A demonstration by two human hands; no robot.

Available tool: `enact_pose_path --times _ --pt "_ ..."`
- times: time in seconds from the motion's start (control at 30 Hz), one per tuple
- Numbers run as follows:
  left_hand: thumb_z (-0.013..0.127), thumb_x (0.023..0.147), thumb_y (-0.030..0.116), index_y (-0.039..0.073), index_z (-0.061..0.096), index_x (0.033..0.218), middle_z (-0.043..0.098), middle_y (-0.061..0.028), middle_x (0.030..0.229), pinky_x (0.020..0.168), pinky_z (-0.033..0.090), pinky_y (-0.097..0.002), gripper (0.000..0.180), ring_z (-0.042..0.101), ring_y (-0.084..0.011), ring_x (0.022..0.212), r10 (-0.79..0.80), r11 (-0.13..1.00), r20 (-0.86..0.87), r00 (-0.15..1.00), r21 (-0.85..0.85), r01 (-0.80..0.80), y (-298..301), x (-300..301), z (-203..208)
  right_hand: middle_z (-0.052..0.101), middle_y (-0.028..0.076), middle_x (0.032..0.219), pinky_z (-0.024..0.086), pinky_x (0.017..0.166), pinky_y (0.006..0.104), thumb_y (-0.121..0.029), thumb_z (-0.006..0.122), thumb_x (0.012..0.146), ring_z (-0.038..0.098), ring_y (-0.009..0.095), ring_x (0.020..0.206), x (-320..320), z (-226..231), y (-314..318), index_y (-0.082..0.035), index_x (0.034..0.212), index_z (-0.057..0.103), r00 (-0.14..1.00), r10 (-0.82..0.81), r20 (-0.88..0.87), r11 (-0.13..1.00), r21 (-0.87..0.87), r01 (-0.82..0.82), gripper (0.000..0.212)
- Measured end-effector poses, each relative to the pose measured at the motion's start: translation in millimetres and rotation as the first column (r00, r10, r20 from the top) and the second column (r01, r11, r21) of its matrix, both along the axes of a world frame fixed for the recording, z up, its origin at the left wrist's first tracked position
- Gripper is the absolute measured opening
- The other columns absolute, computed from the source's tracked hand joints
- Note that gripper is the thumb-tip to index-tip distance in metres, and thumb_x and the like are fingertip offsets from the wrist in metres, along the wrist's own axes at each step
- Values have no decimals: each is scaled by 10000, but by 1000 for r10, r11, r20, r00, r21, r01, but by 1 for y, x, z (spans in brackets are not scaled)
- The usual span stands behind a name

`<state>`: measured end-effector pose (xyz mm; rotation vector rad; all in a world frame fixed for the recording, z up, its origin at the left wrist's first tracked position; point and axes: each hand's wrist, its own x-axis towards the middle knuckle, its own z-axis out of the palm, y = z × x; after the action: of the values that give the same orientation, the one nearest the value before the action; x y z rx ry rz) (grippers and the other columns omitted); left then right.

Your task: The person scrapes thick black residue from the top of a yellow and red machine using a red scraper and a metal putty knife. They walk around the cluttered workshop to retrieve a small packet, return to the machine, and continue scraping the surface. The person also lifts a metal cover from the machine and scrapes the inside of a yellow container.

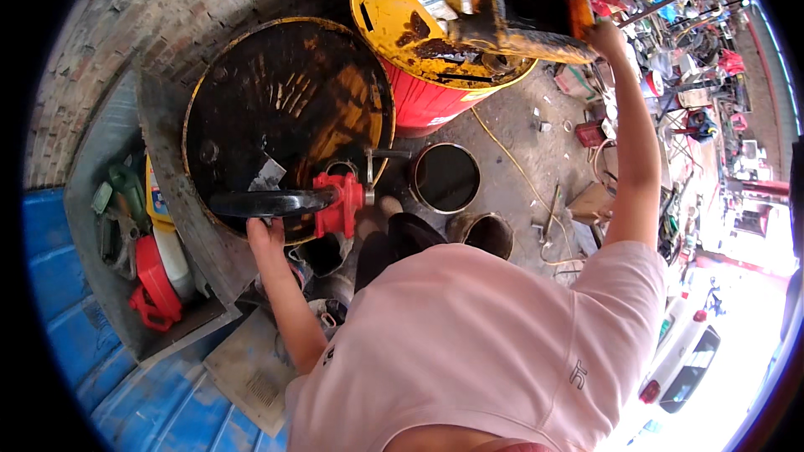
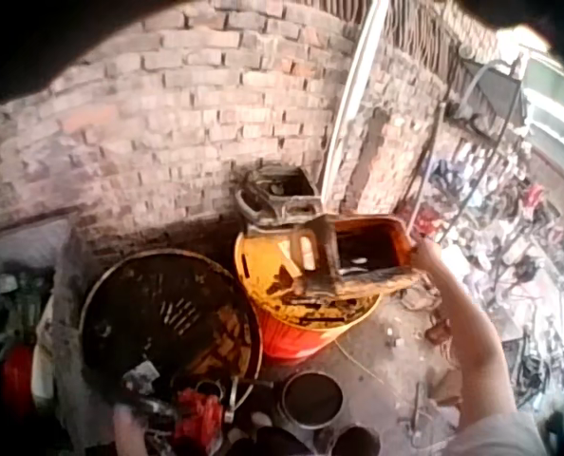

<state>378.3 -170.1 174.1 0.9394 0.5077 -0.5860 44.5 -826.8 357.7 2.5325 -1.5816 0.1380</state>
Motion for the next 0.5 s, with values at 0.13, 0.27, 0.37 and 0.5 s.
enact_pose_path --times 0.13,0.27,0.37,0.5 --pt "534 808 118 31 530 1003 577 -74 941 749 478 -320 213 559 -188 854 -20 999 82 996 -24 22 -20 -10 28 608 211 811 454 710 424 -423 548 718 592 353 789 -53 3 7 -7 807 633 974 -228 -14 974 -3 228 434" --pt "571 812 186 23 534 1002 573 -76 922 733 470 -343 253 560 -193 819 -95 995 147 985 22 92 -11 -8 21 597 188 954 452 775 390 -369 557 729 573 321 910 -80 6 13 -35 906 628 918 -388 -81 915 88 395 385" --pt "606 791 226 31 537 999 576 -85 929 723 467 -363 293 561 -208 809 -151 989 182 972 29 148 -12 -6 15 599 182 955 450 783 382 -345 557 729 571 316 918 -114 -16 -5 -27 904 627 903 -425 -67 901 62 429 369" --pt "637 767 244 52 534 990 576 -96 916 700 475 -387 311 562 -228 801 -156 986 41 987 57 154 -25 -9 30 594 179 973 449 790 383 -312 553 737 565 315 934 -110 -12 11 -33 918 626 892 -443 -89 891 65 449 341"
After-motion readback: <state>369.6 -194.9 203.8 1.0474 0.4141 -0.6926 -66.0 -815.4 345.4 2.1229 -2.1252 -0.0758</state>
